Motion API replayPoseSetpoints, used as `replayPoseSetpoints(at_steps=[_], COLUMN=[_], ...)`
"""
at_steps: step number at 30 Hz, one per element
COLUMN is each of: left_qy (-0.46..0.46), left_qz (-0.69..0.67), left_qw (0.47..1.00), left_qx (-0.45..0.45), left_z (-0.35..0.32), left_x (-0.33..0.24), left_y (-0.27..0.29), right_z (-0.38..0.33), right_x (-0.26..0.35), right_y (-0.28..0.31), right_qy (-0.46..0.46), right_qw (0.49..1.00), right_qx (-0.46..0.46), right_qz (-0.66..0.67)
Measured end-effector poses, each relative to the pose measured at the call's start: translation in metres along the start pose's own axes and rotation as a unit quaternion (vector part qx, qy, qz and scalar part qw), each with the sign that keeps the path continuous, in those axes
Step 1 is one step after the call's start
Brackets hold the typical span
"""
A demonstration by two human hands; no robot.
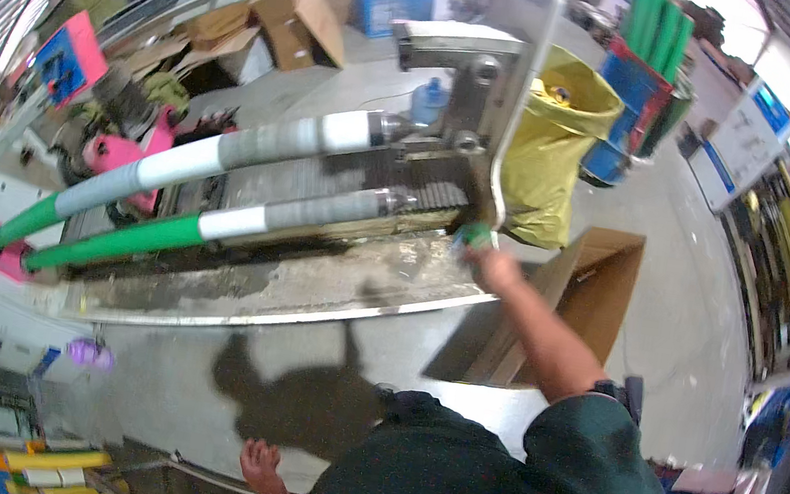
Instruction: The worker is sorting pink documents, retrieving green foam-covered tubes from a machine, and packing green tape rings into a cardboard box.
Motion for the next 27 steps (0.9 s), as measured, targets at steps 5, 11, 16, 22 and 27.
replayPoseSetpoints(at_steps=[5, 11, 16, 22, 27], left_qy=[-0.041, -0.037, -0.019, 0.013, 0.017], left_qz=[0.035, -0.083, -0.211, -0.359, -0.349], left_qw=[0.995, 0.996, 0.975, 0.927, 0.928], left_qx=[0.085, 0.018, -0.068, -0.111, -0.132], left_z=[0.079, 0.212, 0.391, 0.622, 0.755], left_x=[-0.051, -0.094, -0.095, -0.114, -0.133], left_y=[-0.087, -0.074, -0.016, 0.015, 0.015], right_z=[0.024, 0.088, 0.082, 0.142, 0.198], right_x=[-0.013, 0.163, 0.352, 0.485, 0.526], right_y=[0.304, 0.061, -0.103, -0.199, -0.276], right_qy=[0.08, 0.228, 0.264, 0.286, 0.266], right_qw=[0.824, 0.948, 0.963, 0.948, 0.933], right_qx=[-0.334, -0.058, 0.032, 0.043, 0.148], right_qz=[0.45, 0.215, -0.034, -0.135, -0.194])
Point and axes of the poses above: each hand's wrist, its own z-axis towards the middle knuckle, its own y-axis out of the back of the hand, x = y × z, the point moved 10 cm from there along z, towards the middle knuckle, and after that the axes turned 4 degrees about -y, right-handed, at the moved point
